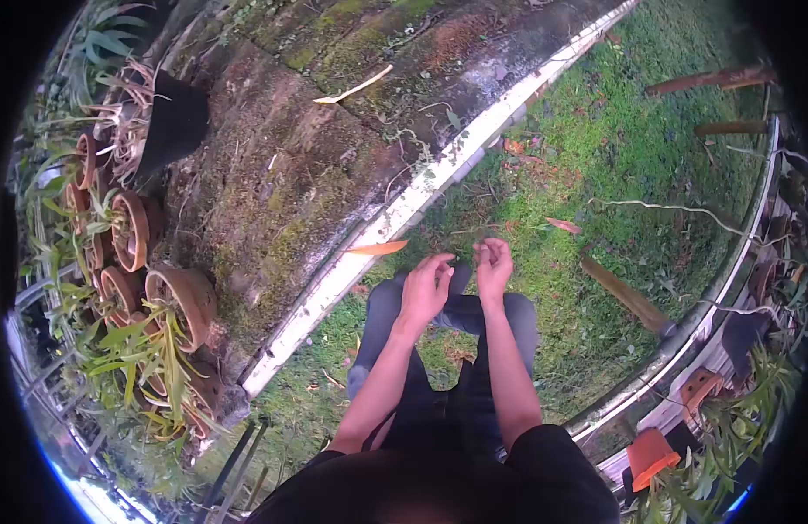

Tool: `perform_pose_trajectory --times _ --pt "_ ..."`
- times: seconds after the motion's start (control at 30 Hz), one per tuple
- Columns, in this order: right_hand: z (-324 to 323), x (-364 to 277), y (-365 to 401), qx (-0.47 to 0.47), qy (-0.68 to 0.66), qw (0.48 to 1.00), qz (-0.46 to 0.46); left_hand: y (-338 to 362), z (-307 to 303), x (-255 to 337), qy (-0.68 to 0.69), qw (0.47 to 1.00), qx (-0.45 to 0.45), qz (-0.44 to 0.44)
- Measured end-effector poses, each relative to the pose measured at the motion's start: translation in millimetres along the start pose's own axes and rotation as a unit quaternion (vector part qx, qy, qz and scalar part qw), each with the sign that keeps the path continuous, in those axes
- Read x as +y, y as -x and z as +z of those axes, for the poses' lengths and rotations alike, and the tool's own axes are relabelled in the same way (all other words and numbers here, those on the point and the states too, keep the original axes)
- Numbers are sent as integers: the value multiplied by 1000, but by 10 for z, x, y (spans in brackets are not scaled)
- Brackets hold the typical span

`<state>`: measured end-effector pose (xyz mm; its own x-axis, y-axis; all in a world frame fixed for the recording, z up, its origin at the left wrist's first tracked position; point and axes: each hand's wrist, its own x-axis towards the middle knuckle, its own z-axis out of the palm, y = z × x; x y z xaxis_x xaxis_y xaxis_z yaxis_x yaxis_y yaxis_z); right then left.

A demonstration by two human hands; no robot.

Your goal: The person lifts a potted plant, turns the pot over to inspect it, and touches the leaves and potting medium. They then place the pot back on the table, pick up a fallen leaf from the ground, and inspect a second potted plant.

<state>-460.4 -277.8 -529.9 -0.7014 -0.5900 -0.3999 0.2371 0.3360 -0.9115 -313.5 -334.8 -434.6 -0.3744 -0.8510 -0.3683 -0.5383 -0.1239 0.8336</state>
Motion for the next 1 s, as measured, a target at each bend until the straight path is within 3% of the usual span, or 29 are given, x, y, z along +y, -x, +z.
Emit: perform_pose_trajectory --times 0.13,0.17,0.23,0.33,0.53,0.63,0.73,0.77,0.83,0.9,1.0 --pt "8 -962 607 -35 -21 999 -14 567 -533 482 52 995 71 38" --pt "72 -1157 732 -46 -17 999 -15 707 -697 593 43 998 49 -27" --pt "158 -1525 937 -63 -3 998 -15 955 -959 736 81 993 64 -60" --pt "394 -1997 1129 -119 56 991 -19 1264 -1341 812 120 986 113 -22" --pt "1201 -2792 1410 -246 107 959 -88 1769 -1945 606 224 921 315 -59" --pt "1780 -3208 1698 -284 113 944 -125 2062 -1975 160 355 834 416 -74" --pt "2270 -3456 2137 -342 68 913 -211 2341 -2055 -151 425 728 513 -163" --pt "2441 -3582 2398 -364 59 909 -196 2431 -2072 -295 438 694 541 -183" --pt "2664 -3730 2803 -471 116 843 -233 2530 -2296 -324 507 553 614 -245" --pt "2939 -3896 3191 -593 201 734 -263 2688 -2369 -584 548 443 651 -283" --pt "3272 -3829 3751 -710 270 611 -221 2928 -2591 -768 482 443 708 -266"
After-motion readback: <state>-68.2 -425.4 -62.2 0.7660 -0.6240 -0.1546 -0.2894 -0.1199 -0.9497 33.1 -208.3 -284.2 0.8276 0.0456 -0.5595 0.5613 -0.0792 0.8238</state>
